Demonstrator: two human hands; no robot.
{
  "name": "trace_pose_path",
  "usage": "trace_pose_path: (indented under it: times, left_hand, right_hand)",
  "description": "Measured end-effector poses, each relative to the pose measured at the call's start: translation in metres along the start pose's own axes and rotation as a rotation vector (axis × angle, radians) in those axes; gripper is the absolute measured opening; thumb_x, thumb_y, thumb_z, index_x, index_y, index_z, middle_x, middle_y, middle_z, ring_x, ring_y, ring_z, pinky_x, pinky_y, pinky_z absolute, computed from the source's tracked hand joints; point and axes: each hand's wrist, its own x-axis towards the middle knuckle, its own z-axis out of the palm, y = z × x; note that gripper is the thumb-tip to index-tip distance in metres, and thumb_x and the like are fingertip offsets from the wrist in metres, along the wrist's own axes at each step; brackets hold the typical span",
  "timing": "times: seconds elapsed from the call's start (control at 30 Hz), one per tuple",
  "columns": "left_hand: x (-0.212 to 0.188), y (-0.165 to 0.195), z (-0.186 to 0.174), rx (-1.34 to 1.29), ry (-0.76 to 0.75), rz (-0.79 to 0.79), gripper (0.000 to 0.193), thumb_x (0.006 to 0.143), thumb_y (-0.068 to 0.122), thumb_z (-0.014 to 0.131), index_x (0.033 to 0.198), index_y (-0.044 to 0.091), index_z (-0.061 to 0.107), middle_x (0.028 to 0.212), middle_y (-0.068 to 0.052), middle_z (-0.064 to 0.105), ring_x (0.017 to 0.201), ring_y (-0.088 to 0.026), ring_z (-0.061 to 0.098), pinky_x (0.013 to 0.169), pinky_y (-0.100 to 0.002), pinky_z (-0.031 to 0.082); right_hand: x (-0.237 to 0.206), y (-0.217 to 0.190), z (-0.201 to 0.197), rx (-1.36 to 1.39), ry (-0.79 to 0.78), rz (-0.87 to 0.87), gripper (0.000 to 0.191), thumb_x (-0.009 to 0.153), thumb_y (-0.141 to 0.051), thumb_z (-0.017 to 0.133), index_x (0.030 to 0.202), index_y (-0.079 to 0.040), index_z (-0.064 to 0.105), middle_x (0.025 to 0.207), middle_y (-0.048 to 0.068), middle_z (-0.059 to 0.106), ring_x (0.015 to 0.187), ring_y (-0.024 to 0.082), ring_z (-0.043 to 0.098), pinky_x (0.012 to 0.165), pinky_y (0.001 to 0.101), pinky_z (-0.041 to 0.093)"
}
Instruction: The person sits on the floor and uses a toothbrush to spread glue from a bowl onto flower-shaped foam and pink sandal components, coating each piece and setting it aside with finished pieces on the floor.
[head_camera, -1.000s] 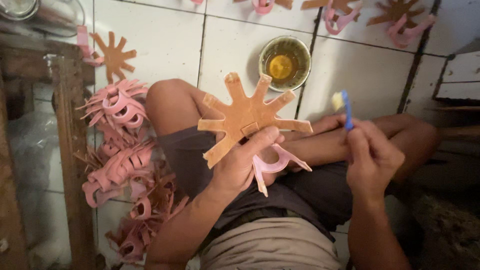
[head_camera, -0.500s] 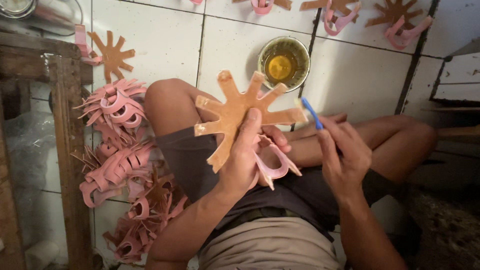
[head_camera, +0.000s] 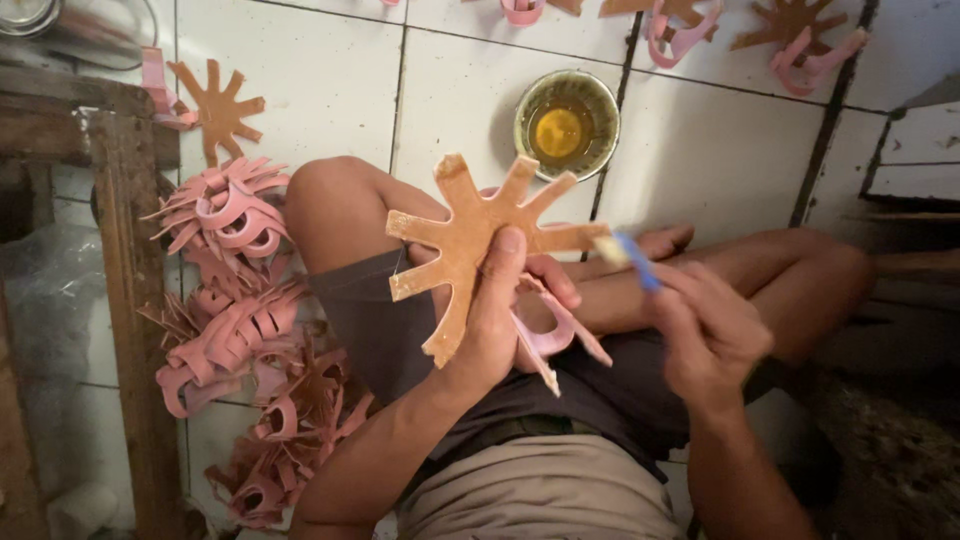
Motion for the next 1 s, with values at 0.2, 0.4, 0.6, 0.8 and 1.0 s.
trace_pose_path:
  times: [0.2,0.4,0.6,0.8,1.0]
  left_hand:
    - [0.006,0.005,-0.018,-0.384,0.093,-0.063,0.036,0.104,0.031,0.051,0.12,0.002,0.064,0.098,-0.012,0.069,0.081,-0.018,0.064,0.074,-0.034,0.054]
    - [0.008,0.002,-0.054,-0.635,-0.132,-0.079,0.03,0.098,0.016,0.059,0.122,-0.002,0.057,0.122,-0.016,0.066,0.112,-0.027,0.065,0.101,-0.046,0.052]
    - [-0.001,0.015,-0.053,-0.663,-0.124,-0.127,0.043,0.093,0.018,0.063,0.129,-0.004,0.058,0.124,-0.015,0.066,0.114,-0.028,0.065,0.104,-0.051,0.053]
    - [0.002,0.022,-0.053,-0.628,-0.03,-0.041,0.018,0.095,0.003,0.067,0.111,0.002,0.057,0.116,-0.01,0.065,0.106,-0.022,0.065,0.097,-0.043,0.055]
    - [0.022,0.019,-0.034,-0.377,0.033,0.013,0.022,0.097,-0.002,0.074,0.098,0.005,0.053,0.091,-0.01,0.061,0.072,-0.013,0.059,0.061,-0.027,0.053]
  right_hand:
    - [0.026,0.042,0.011,-0.11,-0.017,0.049,0.015,0.108,-0.002,0.065,0.12,0.004,0.07,0.096,0.009,0.067,0.087,0.014,0.063,0.078,0.0282,0.05]
    - [0.089,0.097,0.043,-0.578,-0.184,-0.06,0.017,0.1,-0.016,0.073,0.115,-0.01,0.078,0.086,0.015,0.066,0.072,0.032,0.064,0.064,0.0417,0.05]
    - [0.123,0.124,0.075,-0.836,-0.244,-0.26,0.01,0.097,-0.022,0.072,0.103,-0.015,0.077,0.084,0.009,0.066,0.068,0.034,0.065,0.058,0.0461,0.051]
    - [0.091,0.14,0.018,-0.879,-0.263,-0.223,0.018,0.1,-0.023,0.072,0.114,-0.014,0.078,0.087,0.012,0.067,0.067,0.035,0.065,0.059,0.047,0.051]
    - [0.059,0.099,-0.054,-0.471,0.033,0.016,0.015,0.11,-0.005,0.068,0.123,0.002,0.073,0.104,0.016,0.071,0.089,0.023,0.067,0.08,0.0331,0.052]
